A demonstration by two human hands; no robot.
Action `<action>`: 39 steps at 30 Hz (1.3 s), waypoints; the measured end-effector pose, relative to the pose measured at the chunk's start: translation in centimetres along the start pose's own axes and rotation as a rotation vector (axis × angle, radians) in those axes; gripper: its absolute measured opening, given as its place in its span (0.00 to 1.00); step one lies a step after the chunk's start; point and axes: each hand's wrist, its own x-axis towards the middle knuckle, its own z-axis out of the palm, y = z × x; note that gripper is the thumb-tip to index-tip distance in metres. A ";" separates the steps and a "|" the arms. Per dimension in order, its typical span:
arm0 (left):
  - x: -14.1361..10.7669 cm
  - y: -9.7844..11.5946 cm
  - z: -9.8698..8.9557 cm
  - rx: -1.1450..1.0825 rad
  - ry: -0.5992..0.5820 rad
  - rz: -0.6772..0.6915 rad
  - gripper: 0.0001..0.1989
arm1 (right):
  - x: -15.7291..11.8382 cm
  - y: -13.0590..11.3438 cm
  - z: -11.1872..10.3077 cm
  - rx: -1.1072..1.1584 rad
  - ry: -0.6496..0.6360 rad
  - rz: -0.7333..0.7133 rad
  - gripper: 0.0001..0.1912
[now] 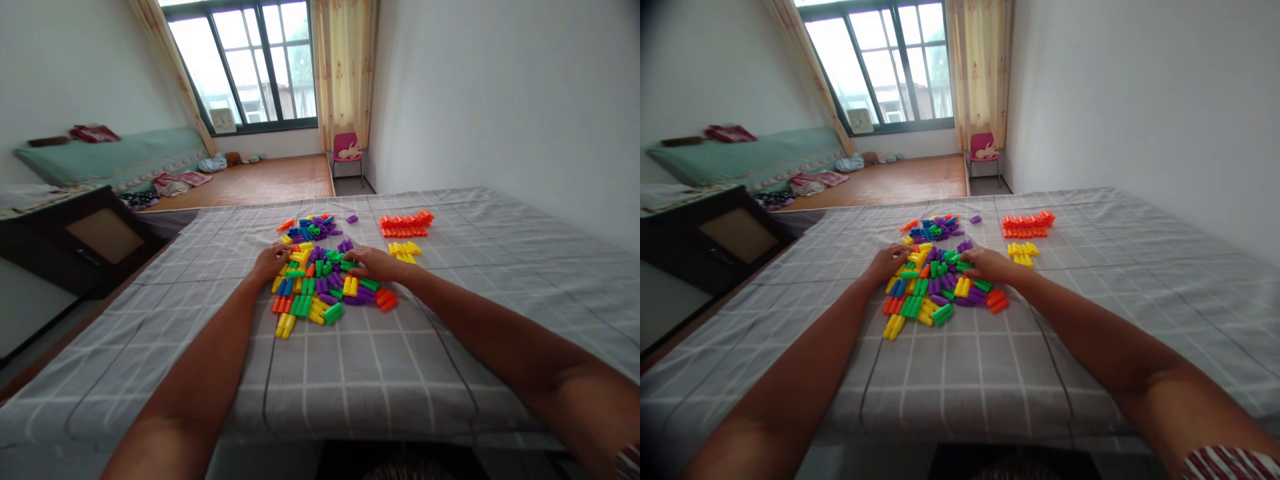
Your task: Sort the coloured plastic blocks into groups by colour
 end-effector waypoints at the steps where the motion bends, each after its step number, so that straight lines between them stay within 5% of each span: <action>1: 0.0 0.0 0.0 0.000 0.002 0.000 0.17 | -0.1 0.0 -0.1 0.016 -0.026 -0.005 0.16; 6: -0.2 0.3 -0.1 0.009 0.007 0.021 0.16 | -0.7 0.7 -1.3 0.272 -0.190 0.031 0.17; 11: -0.1 0.5 -0.1 0.021 0.014 0.010 0.15 | -0.2 0.7 -0.8 0.228 0.090 0.146 0.14; 14: -0.1 0.6 -0.1 0.024 0.010 -0.010 0.15 | 0.2 -0.5 0.2 0.155 0.170 0.043 0.18; 21: -0.3 1.0 -0.3 0.001 -0.012 -0.030 0.15 | 0.8 -2.4 1.5 0.033 0.066 -0.153 0.17; 26: -0.2 0.5 -0.2 0.011 -0.008 -0.019 0.15 | 0.4 -1.3 0.9 0.110 0.098 -0.092 0.07; 33: -0.2 0.6 -0.3 0.010 -0.005 -0.011 0.15 | 0.2 0.3 -0.2 0.224 0.134 0.186 0.09; 39: -0.2 0.6 -0.3 0.008 -0.008 -0.005 0.15 | -0.3 2.2 -0.6 0.135 0.075 0.271 0.12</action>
